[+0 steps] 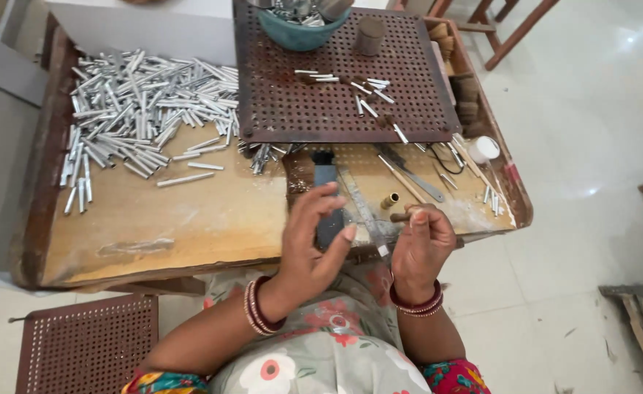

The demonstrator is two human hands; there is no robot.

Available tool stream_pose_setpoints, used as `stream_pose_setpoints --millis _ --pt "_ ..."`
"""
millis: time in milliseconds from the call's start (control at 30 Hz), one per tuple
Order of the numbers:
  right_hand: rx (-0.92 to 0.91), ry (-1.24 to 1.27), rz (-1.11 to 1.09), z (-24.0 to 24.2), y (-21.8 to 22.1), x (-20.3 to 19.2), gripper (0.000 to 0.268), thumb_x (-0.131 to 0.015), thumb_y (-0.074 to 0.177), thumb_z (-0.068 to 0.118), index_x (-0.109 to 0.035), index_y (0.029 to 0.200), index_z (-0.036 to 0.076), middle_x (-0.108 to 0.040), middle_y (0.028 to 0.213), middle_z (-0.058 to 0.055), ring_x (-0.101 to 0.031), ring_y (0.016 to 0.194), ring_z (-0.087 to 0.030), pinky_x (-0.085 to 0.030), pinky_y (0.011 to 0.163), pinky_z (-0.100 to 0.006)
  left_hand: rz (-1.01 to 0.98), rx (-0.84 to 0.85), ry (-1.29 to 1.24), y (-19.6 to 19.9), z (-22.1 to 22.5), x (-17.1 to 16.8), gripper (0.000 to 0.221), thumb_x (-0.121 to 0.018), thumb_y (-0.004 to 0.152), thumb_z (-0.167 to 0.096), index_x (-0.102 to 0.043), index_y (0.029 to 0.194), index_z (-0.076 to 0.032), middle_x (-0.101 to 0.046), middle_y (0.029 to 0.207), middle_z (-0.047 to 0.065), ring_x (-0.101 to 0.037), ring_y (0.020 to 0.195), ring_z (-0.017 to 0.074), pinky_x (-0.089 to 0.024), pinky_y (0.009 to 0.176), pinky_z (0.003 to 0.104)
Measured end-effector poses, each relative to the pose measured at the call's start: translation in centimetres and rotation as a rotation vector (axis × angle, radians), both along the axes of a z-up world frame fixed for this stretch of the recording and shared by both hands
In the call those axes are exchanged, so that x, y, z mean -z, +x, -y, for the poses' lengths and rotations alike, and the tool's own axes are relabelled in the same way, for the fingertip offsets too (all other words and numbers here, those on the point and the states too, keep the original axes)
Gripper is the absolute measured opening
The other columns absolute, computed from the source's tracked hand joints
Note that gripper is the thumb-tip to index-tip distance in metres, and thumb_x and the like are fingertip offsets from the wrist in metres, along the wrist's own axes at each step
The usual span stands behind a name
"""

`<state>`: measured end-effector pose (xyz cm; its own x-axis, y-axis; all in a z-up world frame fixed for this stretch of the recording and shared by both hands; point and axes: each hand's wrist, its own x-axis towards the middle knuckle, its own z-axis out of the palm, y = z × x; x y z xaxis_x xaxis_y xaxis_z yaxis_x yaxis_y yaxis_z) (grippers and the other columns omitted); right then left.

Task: The recorder is assembling small metal tubes into a grid-like board for manufacturing.

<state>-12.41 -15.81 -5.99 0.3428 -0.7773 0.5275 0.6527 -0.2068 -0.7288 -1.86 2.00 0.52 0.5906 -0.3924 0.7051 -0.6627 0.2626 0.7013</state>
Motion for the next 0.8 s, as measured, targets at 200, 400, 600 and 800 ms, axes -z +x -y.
stream_pose_setpoints --millis 200,400,600,800 --pt "0.004 -0.031 0.013 -2.8 0.2 -0.9 0.021 -0.074 0.103 0.02 -0.066 0.099 0.0 -0.068 0.099 -0.007 -0.062 0.104 -0.018 -0.047 0.104 -0.035 -0.382 0.354 0.041 -2.0 2.2 0.7 0.022 -0.057 0.107 -0.017 -0.06 0.122 -0.002 -0.067 0.102 0.01 -0.062 0.087 0.0148 -0.053 0.074 0.03" --pt "-0.021 -0.094 -0.043 -3.1 0.4 -0.1 0.022 -0.076 0.103 0.02 -0.067 0.1 0.0 -0.067 0.098 -0.007 -0.061 0.105 -0.017 -0.046 0.109 -0.036 -0.361 0.369 0.074 -2.3 2.5 0.9 0.022 -0.051 0.112 -0.02 -0.057 0.1 -0.002 -0.059 0.075 0.011 -0.057 0.065 0.0179 -0.047 0.061 0.032" --pt "-0.198 -0.132 -0.191 -4.1 -0.4 -3.0 0.033 -0.079 0.093 0.026 -0.071 0.11 -0.002 -0.068 0.098 -0.005 -0.062 0.087 -0.01 -0.048 0.081 -0.023 -0.237 0.295 0.056 -2.3 2.3 1.2 0.017 -0.055 0.109 -0.015 -0.055 0.098 -0.002 -0.057 0.076 0.014 -0.057 0.062 0.0234 -0.046 0.059 0.034" --pt "-0.11 -0.278 -0.313 -2.9 -2.9 -1.9 0.015 -0.08 0.097 0.011 -0.075 0.103 -0.002 -0.07 0.093 -0.007 -0.061 0.082 -0.01 -0.047 0.073 -0.022 -0.128 0.261 0.005 -2.4 1.0 0.7 0.012 -0.054 0.108 -0.01 -0.055 0.1 -0.001 -0.058 0.082 0.017 -0.058 0.068 0.0263 -0.047 0.061 0.036"
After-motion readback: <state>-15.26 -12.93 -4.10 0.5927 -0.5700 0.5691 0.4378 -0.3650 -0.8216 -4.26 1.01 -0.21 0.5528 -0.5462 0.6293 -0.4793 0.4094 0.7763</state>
